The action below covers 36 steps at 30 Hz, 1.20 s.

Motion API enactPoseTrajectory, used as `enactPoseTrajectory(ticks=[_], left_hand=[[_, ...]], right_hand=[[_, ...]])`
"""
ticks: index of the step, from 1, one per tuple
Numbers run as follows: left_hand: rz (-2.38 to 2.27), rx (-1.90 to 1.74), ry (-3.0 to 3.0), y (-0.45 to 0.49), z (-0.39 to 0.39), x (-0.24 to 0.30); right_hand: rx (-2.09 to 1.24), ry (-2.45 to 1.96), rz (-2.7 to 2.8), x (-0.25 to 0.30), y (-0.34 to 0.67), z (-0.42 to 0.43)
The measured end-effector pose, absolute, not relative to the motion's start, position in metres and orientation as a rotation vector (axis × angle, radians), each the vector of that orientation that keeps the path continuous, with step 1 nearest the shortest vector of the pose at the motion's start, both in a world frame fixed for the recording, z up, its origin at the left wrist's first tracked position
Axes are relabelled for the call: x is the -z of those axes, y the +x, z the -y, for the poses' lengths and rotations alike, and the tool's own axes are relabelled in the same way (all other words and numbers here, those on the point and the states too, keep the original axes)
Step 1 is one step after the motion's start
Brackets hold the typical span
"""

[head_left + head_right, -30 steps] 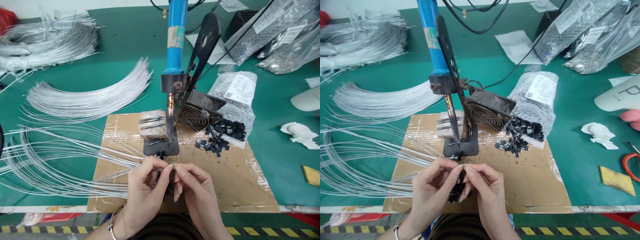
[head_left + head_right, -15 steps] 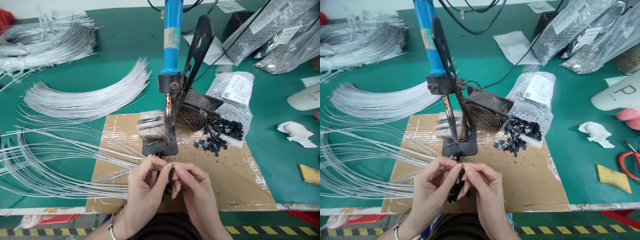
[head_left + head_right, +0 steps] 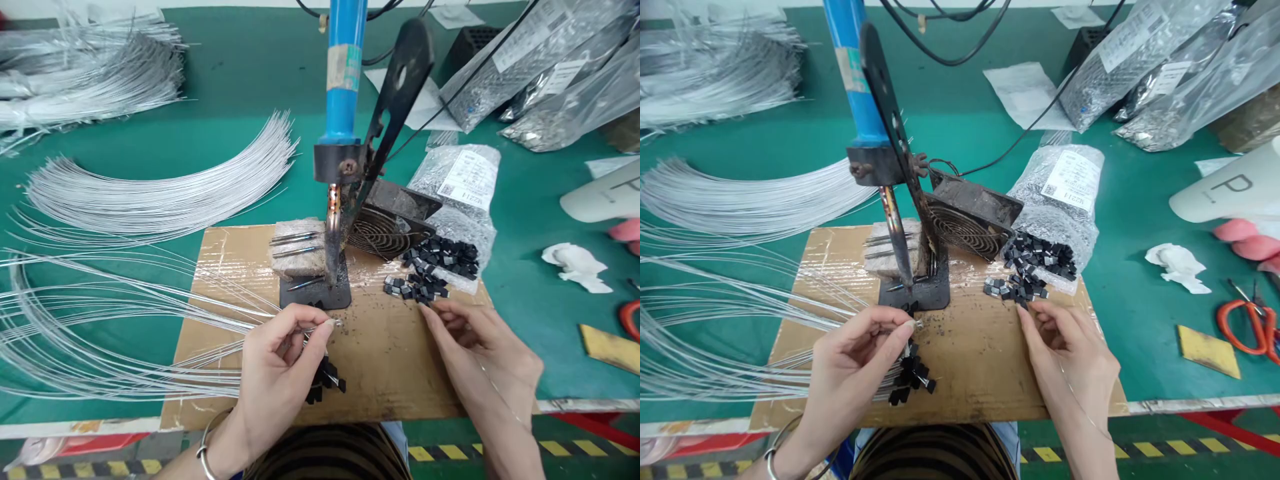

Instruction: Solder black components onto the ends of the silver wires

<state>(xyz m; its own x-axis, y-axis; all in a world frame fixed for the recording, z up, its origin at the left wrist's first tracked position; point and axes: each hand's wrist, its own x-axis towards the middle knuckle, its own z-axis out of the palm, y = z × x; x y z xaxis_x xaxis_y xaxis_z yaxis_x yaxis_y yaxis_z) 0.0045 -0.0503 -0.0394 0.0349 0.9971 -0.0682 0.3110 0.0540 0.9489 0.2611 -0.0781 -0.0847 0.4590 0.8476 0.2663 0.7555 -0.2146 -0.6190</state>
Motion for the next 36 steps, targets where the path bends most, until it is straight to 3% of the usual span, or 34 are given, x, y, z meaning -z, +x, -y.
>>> enactPoseTrajectory(ticks=[11, 27, 36], left_hand=[[-1.457, -0.927, 1.465, 0.004, 0.048, 0.041], [-1.452, -0.783, 1.343, 0.0, 0.049, 0.03], [-1.251, -0.793, 1.149, 0.003, 0.043, 0.02]], right_hand=[[-0.182, -1.935, 1.369, 0.083, 0.242, 0.083], [-1.065, -1.509, 0.795, 0.037, 0.178, 0.073], [-1.319, -1.42, 0.671, 0.03, 0.157, 0.066]])
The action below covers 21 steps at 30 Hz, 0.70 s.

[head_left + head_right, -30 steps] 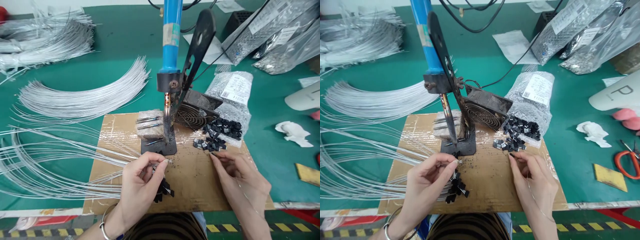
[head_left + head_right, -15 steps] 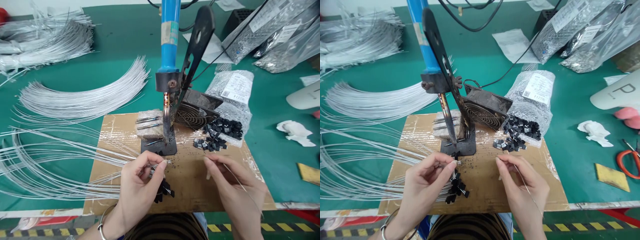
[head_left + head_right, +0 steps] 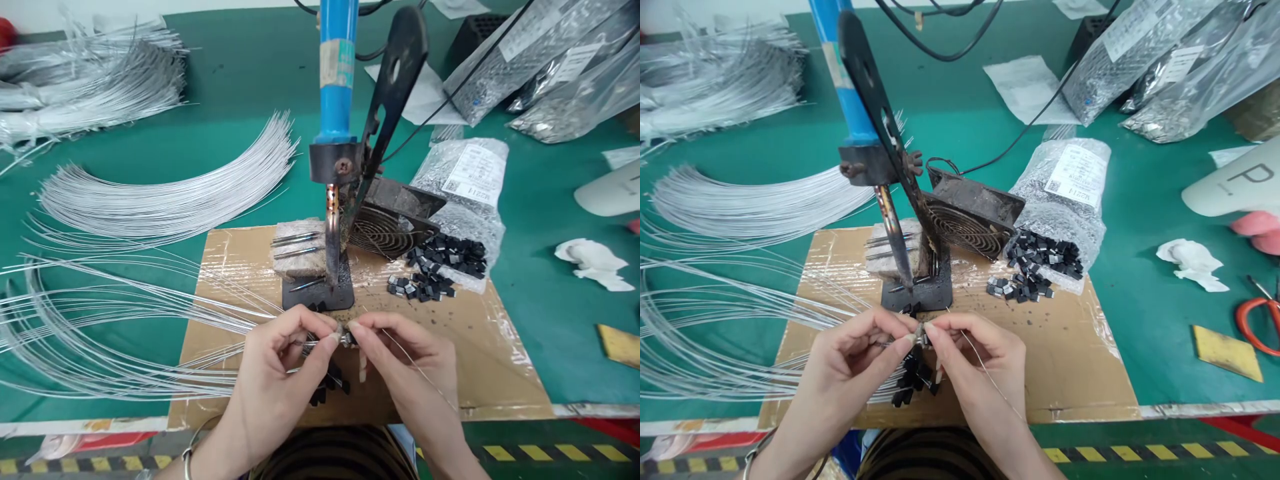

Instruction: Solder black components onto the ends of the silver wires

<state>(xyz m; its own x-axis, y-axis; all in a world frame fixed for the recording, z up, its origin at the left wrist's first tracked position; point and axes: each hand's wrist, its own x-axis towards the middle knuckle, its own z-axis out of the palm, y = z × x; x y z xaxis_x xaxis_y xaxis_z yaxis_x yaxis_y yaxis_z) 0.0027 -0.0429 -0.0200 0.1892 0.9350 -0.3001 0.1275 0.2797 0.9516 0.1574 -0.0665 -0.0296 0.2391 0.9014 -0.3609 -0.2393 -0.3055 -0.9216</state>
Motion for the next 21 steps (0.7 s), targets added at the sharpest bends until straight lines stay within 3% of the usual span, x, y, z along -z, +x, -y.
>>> enactPoseTrajectory(ticks=[21], left_hand=[[-1.202, -0.845, 1.079, 0.006, 0.043, 0.017]], right_hand=[[-1.21, -1.413, 0.838, 0.042, 0.159, 0.073]])
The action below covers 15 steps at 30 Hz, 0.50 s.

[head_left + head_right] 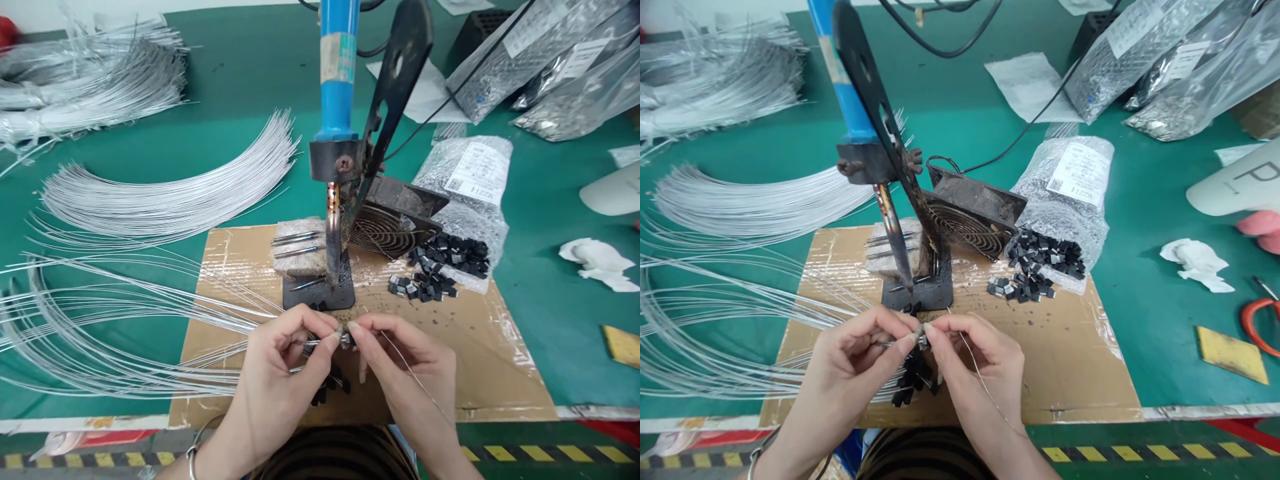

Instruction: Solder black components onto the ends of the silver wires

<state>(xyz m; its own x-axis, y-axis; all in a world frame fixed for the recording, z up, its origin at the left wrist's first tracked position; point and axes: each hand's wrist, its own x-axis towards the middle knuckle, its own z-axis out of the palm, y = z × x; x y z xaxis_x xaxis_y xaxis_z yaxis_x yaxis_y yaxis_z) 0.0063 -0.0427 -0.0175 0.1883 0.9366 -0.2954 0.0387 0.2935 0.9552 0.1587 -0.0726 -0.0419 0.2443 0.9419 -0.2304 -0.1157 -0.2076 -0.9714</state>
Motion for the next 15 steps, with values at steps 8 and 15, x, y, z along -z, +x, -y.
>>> enactPoseTrajectory(ticks=[8, 15], left_hand=[[-1.276, -0.894, 1.135, 0.007, 0.038, 0.024], [-1.309, -0.891, 1.177, 0.009, 0.031, 0.021]], right_hand=[[-1.043, -1.479, 1.053, 0.042, 0.165, 0.081], [-0.882, -1.606, 1.199, 0.033, 0.168, 0.079]])
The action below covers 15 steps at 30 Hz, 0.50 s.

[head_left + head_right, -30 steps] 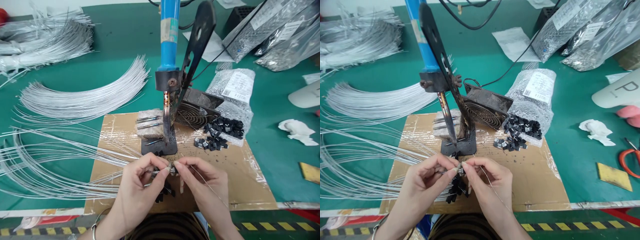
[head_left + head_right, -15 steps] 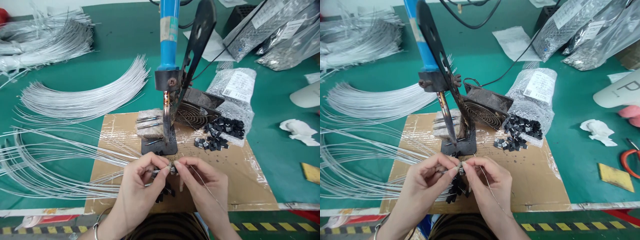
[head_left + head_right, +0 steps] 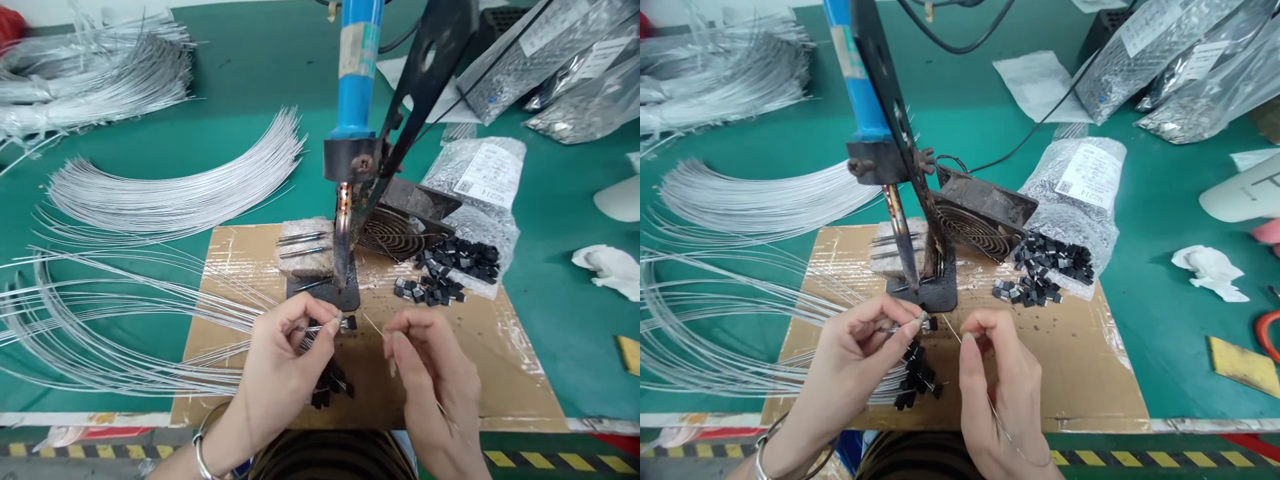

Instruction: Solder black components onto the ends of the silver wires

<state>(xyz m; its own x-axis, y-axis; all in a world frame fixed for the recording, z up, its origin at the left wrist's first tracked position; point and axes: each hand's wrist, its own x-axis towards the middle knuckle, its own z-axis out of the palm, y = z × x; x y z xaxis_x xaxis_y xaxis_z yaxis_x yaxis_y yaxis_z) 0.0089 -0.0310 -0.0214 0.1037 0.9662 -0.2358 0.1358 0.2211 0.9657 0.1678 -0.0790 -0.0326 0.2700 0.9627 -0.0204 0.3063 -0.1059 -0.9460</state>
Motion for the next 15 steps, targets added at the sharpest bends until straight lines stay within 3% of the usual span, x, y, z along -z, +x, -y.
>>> enactPoseTrajectory(ticks=[15], left_hand=[[-1.362, -0.874, 1.195, 0.01, 0.018, 0.01]], right_hand=[[-0.926, -1.415, 1.227, 0.036, 0.162, 0.066]])
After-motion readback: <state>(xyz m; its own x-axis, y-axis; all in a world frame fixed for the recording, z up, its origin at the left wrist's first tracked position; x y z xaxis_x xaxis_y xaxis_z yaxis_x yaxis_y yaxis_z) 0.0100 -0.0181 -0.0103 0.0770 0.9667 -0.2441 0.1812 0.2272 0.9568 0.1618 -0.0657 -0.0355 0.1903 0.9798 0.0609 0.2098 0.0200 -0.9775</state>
